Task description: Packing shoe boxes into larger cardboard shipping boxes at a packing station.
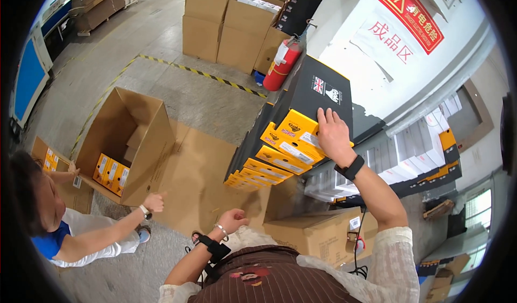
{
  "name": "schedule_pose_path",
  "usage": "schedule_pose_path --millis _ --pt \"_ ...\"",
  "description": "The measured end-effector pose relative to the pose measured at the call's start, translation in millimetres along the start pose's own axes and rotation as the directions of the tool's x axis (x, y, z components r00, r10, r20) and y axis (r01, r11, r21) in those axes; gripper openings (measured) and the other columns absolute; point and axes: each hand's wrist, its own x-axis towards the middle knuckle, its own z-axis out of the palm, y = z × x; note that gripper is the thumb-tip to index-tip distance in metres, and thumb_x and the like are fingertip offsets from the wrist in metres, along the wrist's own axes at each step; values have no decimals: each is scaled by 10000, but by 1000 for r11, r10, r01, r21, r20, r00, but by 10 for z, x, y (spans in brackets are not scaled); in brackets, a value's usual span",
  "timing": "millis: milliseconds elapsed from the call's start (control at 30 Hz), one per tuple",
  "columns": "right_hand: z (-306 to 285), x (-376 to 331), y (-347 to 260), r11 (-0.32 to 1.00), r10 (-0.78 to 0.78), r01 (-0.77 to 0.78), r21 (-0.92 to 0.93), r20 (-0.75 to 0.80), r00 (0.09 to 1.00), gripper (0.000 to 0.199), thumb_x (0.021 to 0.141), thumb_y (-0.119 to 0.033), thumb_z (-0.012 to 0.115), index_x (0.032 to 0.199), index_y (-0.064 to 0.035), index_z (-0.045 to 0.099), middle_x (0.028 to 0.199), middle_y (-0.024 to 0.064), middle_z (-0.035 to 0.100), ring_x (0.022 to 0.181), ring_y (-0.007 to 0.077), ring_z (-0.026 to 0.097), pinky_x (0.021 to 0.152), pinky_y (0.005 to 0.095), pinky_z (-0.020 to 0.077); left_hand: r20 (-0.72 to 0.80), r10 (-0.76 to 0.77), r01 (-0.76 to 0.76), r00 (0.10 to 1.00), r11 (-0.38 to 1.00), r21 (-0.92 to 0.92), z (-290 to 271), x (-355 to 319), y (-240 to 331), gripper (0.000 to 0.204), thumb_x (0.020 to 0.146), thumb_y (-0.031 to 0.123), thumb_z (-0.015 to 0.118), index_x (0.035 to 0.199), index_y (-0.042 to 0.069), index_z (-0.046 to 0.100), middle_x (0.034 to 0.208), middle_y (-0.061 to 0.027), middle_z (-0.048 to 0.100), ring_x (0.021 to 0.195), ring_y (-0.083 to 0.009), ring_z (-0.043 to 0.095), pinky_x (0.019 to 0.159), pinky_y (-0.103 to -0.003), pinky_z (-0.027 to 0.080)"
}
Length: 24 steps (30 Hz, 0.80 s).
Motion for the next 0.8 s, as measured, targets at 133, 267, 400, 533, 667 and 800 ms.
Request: schedule_pose_path --millis 133,267,400,533,667,800 --pt "30 33 -13 1000 15 -15 -23 -2 1000 482 734 -89 579 1195 12 483 1112 239 554 982 340 573 795 371 494 0 -9 9 1000 1000 -21 35 3 -28 451 737 250 733 1086 -5 604 920 -123 673 845 -195 645 756 -311 515" --pt "57 27 -14 999 37 -35 -41 48 998 485 746 -102 575 1207 4 471 1128 230 546 993 337 568 799 368 489 -18 17 -17 1000 1000 -14 28 10 64 396 761 225 735 1052 -13 609 907 -88 666 805 -142 624 722 -280 513" --pt "90 15 -17 999 22 -22 -38 -3 1000 475 739 -101 569 1194 4 478 1098 213 551 977 330 562 791 376 481 -45 14 -13 999 1000 18 53 11 -19 440 732 254 726 1072 -1 612 884 -115 678 785 -190 652 709 -304 525" --pt "100 13 -6 999 7 -8 -43 -34 999 482 732 -85 576 1195 7 477 1092 216 552 954 320 571 776 366 486 -9 10 -9 1000 998 56 131 43 -115 434 724 268 731 1054 8 623 878 -107 679 794 -194 652 724 -307 517" --pt "93 18 16 999 28 -28 -35 -10 1000 484 730 -90 591 1193 2 483 1098 210 554 962 323 573 768 373 485 -47 35 -33 998 999 36 113 148 -69 424 728 279 726 1043 13 626 871 -112 676 795 -199 648 731 -308 513" --pt "9 12 61 998 41 -42 55 27 999 505 723 -123 601 1201 -6 487 1117 211 551 1006 333 558 798 378 479 -187 138 -142 973 990 -7 -156 446 297 364 771 149 720 1050 -36 577 883 -70 647 795 -130 611 724 -261 509"
